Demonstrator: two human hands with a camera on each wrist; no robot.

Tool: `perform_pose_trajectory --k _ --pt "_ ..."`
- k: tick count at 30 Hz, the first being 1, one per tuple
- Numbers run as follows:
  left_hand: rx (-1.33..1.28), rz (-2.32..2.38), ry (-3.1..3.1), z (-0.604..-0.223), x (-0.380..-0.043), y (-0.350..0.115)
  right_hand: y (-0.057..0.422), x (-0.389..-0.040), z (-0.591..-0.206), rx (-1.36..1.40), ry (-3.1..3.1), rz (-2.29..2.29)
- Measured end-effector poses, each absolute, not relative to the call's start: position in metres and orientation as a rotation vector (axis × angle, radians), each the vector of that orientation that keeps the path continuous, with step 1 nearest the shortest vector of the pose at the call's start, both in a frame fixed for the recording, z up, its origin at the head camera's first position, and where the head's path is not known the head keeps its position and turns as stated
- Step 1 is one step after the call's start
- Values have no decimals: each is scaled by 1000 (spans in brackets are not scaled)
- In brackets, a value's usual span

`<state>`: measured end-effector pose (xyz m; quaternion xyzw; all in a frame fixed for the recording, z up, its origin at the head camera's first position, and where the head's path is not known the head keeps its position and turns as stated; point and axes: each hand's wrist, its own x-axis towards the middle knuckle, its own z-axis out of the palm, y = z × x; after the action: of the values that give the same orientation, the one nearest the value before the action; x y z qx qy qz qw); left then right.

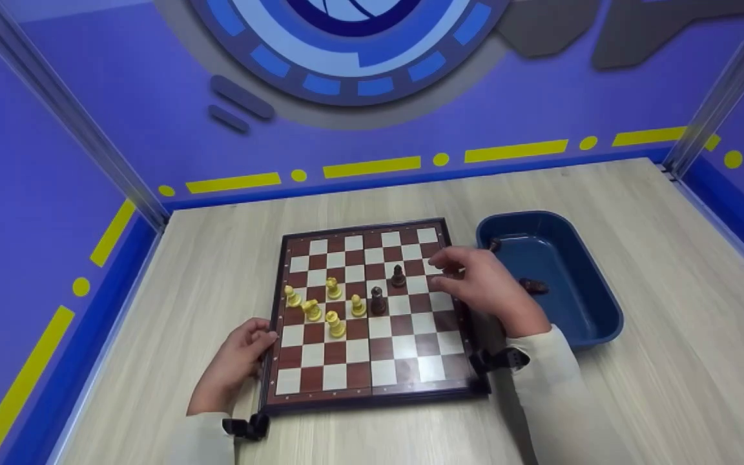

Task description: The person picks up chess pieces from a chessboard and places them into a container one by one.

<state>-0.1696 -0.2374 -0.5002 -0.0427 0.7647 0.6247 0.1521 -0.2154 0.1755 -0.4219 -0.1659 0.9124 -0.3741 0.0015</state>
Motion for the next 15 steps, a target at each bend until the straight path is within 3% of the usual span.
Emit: perform_pose_trajectory --k 15 --pt "-140 1796 2195 -500 -170 -237 163 -216 -429 -577 2792 -1239"
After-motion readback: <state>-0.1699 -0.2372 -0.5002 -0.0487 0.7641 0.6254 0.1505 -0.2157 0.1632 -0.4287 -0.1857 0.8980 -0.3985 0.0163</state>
